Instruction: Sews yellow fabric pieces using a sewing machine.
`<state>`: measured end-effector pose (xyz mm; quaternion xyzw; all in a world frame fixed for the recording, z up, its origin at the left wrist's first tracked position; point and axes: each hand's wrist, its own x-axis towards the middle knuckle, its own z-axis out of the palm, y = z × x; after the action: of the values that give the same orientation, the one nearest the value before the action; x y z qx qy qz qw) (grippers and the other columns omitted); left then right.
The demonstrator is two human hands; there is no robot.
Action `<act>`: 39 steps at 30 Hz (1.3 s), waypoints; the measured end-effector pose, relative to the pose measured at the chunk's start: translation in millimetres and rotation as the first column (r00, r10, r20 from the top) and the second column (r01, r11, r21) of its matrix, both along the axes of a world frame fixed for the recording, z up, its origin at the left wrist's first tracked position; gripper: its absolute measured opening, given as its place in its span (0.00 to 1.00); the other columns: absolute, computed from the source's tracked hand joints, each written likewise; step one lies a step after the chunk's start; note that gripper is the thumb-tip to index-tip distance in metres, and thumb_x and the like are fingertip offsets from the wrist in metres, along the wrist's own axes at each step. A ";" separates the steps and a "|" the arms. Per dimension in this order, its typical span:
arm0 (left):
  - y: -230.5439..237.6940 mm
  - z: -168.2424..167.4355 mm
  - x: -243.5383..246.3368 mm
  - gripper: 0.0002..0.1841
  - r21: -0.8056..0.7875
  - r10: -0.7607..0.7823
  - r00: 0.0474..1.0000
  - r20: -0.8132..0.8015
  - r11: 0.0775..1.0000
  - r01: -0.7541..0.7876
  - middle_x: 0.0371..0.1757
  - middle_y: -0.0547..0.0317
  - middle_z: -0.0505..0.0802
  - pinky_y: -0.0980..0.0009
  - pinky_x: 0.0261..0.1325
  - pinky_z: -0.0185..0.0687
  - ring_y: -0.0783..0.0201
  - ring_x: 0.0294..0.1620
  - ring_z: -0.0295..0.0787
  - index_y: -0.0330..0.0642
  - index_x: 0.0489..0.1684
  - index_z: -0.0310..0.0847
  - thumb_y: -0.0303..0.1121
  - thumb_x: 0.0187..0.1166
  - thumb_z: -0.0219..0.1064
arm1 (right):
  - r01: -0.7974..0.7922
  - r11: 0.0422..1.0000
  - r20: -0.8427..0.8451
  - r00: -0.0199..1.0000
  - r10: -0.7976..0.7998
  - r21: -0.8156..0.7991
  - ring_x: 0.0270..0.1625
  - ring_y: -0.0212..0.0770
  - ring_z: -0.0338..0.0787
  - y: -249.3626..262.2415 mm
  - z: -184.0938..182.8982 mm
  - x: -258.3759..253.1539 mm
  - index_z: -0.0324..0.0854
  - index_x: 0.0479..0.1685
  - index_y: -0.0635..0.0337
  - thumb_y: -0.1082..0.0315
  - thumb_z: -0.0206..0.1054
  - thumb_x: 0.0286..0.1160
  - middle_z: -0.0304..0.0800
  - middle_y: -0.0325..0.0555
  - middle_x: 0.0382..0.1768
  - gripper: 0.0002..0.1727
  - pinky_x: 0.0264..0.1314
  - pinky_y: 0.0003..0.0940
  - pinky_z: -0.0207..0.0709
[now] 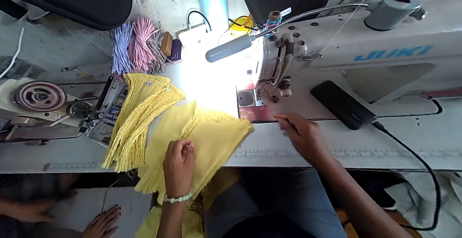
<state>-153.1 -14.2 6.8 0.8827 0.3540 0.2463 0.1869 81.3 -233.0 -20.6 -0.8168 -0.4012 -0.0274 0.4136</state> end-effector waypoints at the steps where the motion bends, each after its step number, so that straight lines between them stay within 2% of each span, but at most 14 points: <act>1: 2.2 0.1 4.3 0.11 0.036 -0.010 1.000 0.024 0.999 0.010 0.45 0.38 0.91 0.55 0.47 0.87 0.48 0.42 0.91 0.28 0.47 0.88 0.28 0.81 0.66 | -0.034 0.999 0.013 0.999 0.033 0.028 0.39 0.48 0.95 12.2 1.8 -0.5 0.92 0.51 0.65 0.70 0.62 0.83 0.95 0.54 0.40 0.13 0.46 0.44 0.88; 4: 12.9 1.6 28.0 0.10 0.081 -0.126 0.992 0.024 0.989 0.124 0.53 0.37 0.92 0.56 0.54 0.89 0.47 0.49 0.93 0.29 0.50 0.91 0.25 0.82 0.64 | -0.202 0.979 0.025 0.979 0.201 0.028 0.48 0.50 0.96 54.0 7.2 -8.7 0.93 0.50 0.63 0.76 0.65 0.78 0.96 0.53 0.47 0.11 0.53 0.50 0.89; 7: 22.4 -1.5 56.6 0.14 0.010 -0.241 0.968 -0.067 0.970 0.242 0.63 0.36 0.90 0.51 0.67 0.85 0.44 0.62 0.91 0.30 0.60 0.88 0.25 0.84 0.63 | -0.361 0.917 -0.058 0.932 0.357 -0.170 0.59 0.58 0.94 86.9 19.5 -29.3 0.89 0.61 0.63 0.73 0.65 0.79 0.92 0.59 0.61 0.15 0.58 0.58 0.86; 11: 6.5 21.8 82.2 0.23 -0.165 -0.242 0.863 -0.444 0.968 0.186 0.69 0.35 0.84 0.48 0.61 0.85 0.40 0.58 0.90 0.45 0.77 0.80 0.42 0.88 0.62 | -0.362 0.879 -0.088 0.932 0.352 -0.312 0.48 0.63 0.92 89.6 21.0 -42.0 0.86 0.53 0.71 0.77 0.61 0.80 0.87 0.66 0.49 0.11 0.46 0.55 0.85; 13: -7.7 32.9 87.5 0.24 -0.161 -0.232 0.817 -0.528 0.972 0.173 0.64 0.34 0.86 0.45 0.60 0.83 0.38 0.59 0.88 0.43 0.71 0.84 0.50 0.85 0.64 | -0.353 0.919 -0.049 0.935 0.350 -0.178 0.43 0.59 0.92 71.7 12.0 -38.3 0.87 0.45 0.71 0.78 0.63 0.77 0.86 0.63 0.44 0.08 0.44 0.50 0.87; 16: -15.4 14.5 86.5 0.23 0.026 -0.345 0.893 -0.288 0.930 0.368 0.56 0.34 0.89 0.38 0.62 0.78 0.33 0.61 0.85 0.35 0.50 0.91 0.49 0.76 0.73 | -0.359 0.926 -0.035 0.930 0.365 0.119 0.42 0.42 0.92 38.6 2.9 -29.4 0.89 0.41 0.67 0.78 0.66 0.75 0.89 0.56 0.47 0.06 0.43 0.32 0.88; 18: -22.2 6.8 92.0 0.24 -0.006 -0.504 0.852 -0.142 0.861 0.508 0.68 0.39 0.88 0.33 0.77 0.66 0.36 0.73 0.82 0.37 0.61 0.88 0.47 0.76 0.74 | -0.348 0.897 -0.110 0.915 0.388 0.271 0.39 0.29 0.90 18.9 6.4 -28.1 0.90 0.40 0.67 0.77 0.67 0.74 0.89 0.53 0.50 0.06 0.37 0.19 0.85; 20: -34.9 5.5 99.0 0.21 -0.103 -0.623 0.782 0.014 0.777 0.620 0.62 0.44 0.93 0.34 0.81 0.62 0.44 0.68 0.88 0.36 0.64 0.87 0.39 0.76 0.73 | -0.322 0.864 -0.182 0.892 0.414 0.388 0.36 0.21 0.87 3.4 10.3 -30.4 0.89 0.37 0.68 0.76 0.69 0.72 0.89 0.49 0.49 0.04 0.34 0.13 0.84; 24: -62.8 8.6 100.6 0.11 -0.102 -0.628 0.733 0.260 0.737 0.668 0.40 0.48 0.94 0.69 0.54 0.85 0.62 0.43 0.92 0.31 0.45 0.90 0.32 0.79 0.70 | -0.193 0.835 -0.315 0.863 0.394 0.515 0.30 0.14 0.82 -15.5 16.2 -36.3 0.90 0.42 0.63 0.75 0.65 0.70 0.87 0.40 0.49 0.08 0.27 0.09 0.79; 29: -91.2 8.6 90.8 0.12 -0.015 -0.597 0.748 0.291 0.779 0.627 0.41 0.48 0.97 0.69 0.45 0.89 0.62 0.40 0.96 0.30 0.50 0.89 0.28 0.76 0.68 | -0.064 0.896 -0.236 0.954 0.184 0.439 0.35 0.16 0.82 -10.6 14.0 -51.3 0.81 0.54 0.65 0.58 0.76 0.72 0.89 0.39 0.44 0.21 0.31 0.08 0.73; 32: -92.9 8.8 84.3 0.10 0.055 -0.604 0.763 0.231 0.791 0.609 0.38 0.51 0.97 0.66 0.41 0.89 0.61 0.37 0.96 0.34 0.47 0.90 0.31 0.80 0.68 | -0.035 0.915 -0.152 0.983 0.104 0.402 0.40 0.17 0.88 -12.1 15.9 -56.7 0.88 0.48 0.66 0.64 0.73 0.75 0.94 0.42 0.42 0.13 0.39 0.08 0.78; 35: -87.8 11.0 77.3 0.14 0.114 -0.632 0.754 0.181 0.775 0.622 0.31 0.54 0.94 0.69 0.35 0.85 0.63 0.31 0.92 0.38 0.41 0.91 0.40 0.83 0.67 | -0.067 0.927 -0.077 0.992 0.102 0.369 0.34 0.15 0.81 -18.1 18.7 -55.5 0.91 0.41 0.64 0.67 0.69 0.78 0.94 0.41 0.39 0.09 0.37 0.06 0.71; 37: -79.7 14.5 72.3 0.15 0.106 -0.658 0.730 0.187 0.752 0.650 0.28 0.57 0.91 0.71 0.36 0.81 0.65 0.30 0.88 0.40 0.37 0.91 0.43 0.83 0.66 | -0.103 0.908 -0.285 0.930 0.232 0.406 0.27 0.10 0.75 -26.2 22.7 -50.8 0.89 0.41 0.61 0.68 0.68 0.77 0.91 0.30 0.34 0.06 0.29 0.05 0.67; 39: -67.4 18.6 68.0 0.17 0.062 -0.681 0.686 0.256 0.720 0.691 0.30 0.57 0.89 0.73 0.46 0.77 0.67 0.36 0.84 0.38 0.36 0.92 0.44 0.82 0.67 | -0.116 0.842 -0.585 0.669 0.459 0.527 0.19 0.11 0.74 -35.7 25.6 -44.3 0.85 0.41 0.48 0.68 0.66 0.79 0.84 0.20 0.25 0.03 0.20 0.08 0.68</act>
<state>-85.1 -81.6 25.4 0.9065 -0.0244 0.2653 0.3276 37.0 -268.8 4.9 -0.5723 -0.3270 0.2557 0.7073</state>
